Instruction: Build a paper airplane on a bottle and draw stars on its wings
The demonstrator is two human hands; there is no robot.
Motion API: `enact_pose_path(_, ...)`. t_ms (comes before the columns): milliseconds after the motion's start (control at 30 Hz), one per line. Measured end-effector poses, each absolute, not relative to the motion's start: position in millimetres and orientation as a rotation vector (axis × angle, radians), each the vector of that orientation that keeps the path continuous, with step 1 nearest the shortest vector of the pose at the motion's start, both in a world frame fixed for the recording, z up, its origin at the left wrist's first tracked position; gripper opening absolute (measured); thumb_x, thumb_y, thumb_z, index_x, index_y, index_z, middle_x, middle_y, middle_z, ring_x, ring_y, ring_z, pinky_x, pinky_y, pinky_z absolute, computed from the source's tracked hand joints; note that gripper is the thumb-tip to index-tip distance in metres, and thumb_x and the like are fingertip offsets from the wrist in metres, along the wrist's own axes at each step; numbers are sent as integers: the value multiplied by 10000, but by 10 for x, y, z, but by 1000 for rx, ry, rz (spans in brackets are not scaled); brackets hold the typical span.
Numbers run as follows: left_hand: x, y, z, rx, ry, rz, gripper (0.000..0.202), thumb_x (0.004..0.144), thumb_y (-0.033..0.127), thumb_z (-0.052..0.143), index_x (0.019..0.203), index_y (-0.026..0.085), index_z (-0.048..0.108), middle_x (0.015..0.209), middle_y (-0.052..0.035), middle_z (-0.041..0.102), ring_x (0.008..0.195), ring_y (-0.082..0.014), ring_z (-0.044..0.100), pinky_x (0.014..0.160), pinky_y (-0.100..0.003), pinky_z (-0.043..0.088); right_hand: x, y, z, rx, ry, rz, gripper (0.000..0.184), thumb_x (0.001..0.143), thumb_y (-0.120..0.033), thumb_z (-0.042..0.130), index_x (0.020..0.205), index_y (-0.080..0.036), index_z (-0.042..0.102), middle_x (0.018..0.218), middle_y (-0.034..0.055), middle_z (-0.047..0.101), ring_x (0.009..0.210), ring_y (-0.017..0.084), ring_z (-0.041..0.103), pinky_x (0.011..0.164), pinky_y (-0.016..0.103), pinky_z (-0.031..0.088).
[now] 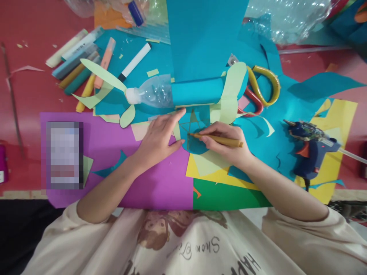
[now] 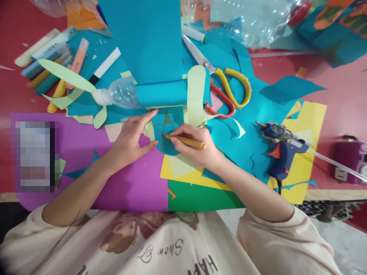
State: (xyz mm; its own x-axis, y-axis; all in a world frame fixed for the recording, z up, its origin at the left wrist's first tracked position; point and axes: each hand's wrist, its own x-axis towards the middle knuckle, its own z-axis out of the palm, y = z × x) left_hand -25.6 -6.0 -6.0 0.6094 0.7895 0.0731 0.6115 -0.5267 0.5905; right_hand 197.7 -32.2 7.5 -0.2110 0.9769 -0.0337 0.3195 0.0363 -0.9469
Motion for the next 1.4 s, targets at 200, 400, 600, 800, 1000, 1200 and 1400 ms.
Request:
enact_pose_path(200,-258,-71,-72,2343,1105,492,608,956,380,536,1491,228,289,1423,-108,510,1246,-284,487,1059,-426,403,1969,-306,93,-1324,-1650,1176,126,816,-260,646,798,-151,707,656,14,686,533,90,566,480,199,428)
enact_pose_path(400,-261,-63,-82,2334,1085,499,625,949,383,550,1496,240,281,1442,-106,491,1249,-282,484,1051,-423,413,1978,-303,93,-1325,-1675,1194,131,814,-258,638,757,-161,705,637,13,685,524,97,569,468,207,416)
enact_pose_path(600,-261,-53,-90,2318,1097,464,628,951,398,543,1499,244,278,1438,-99,497,1255,-282,481,1059,-430,404,1983,-295,129,-1340,-1706,1266,154,798,-270,645,695,-165,694,598,3,672,500,88,544,443,208,378)
enact_pose_path(800,-263,-44,-99,2317,1094,456,649,948,452,544,1498,224,286,1428,-116,504,1261,-292,480,1055,-432,405,2002,-292,90,-1318,-1578,1271,239,815,-368,669,679,-171,663,567,-4,641,499,94,554,444,210,413)
enact_pose_path(1000,-258,-51,-87,2315,1103,446,631,957,438,530,1496,218,287,1423,-117,506,1267,-288,477,1058,-427,402,1990,-320,55,-1312,-1509,1187,304,843,-486,651,738,-201,651,585,-18,645,489,105,590,458,233,471)
enact_pose_path(1200,-258,-51,-90,2335,1101,440,621,965,427,509,1503,227,271,1428,-108,506,1256,-282,476,1055,-423,399,2006,-296,14,-1257,-1420,1153,339,867,-549,599,891,-217,666,779,12,717,639,146,688,591,283,569)
enact_pose_path(1400,-250,-51,-106,2370,1099,479,607,986,418,464,1510,204,246,1448,-125,483,1247,-279,475,1040,-413,400,2030,-242,-42,-1227,-1395,1191,475,877,-659,485,1072,-250,625,1099,65,703,1054,248,674,874,404,575)
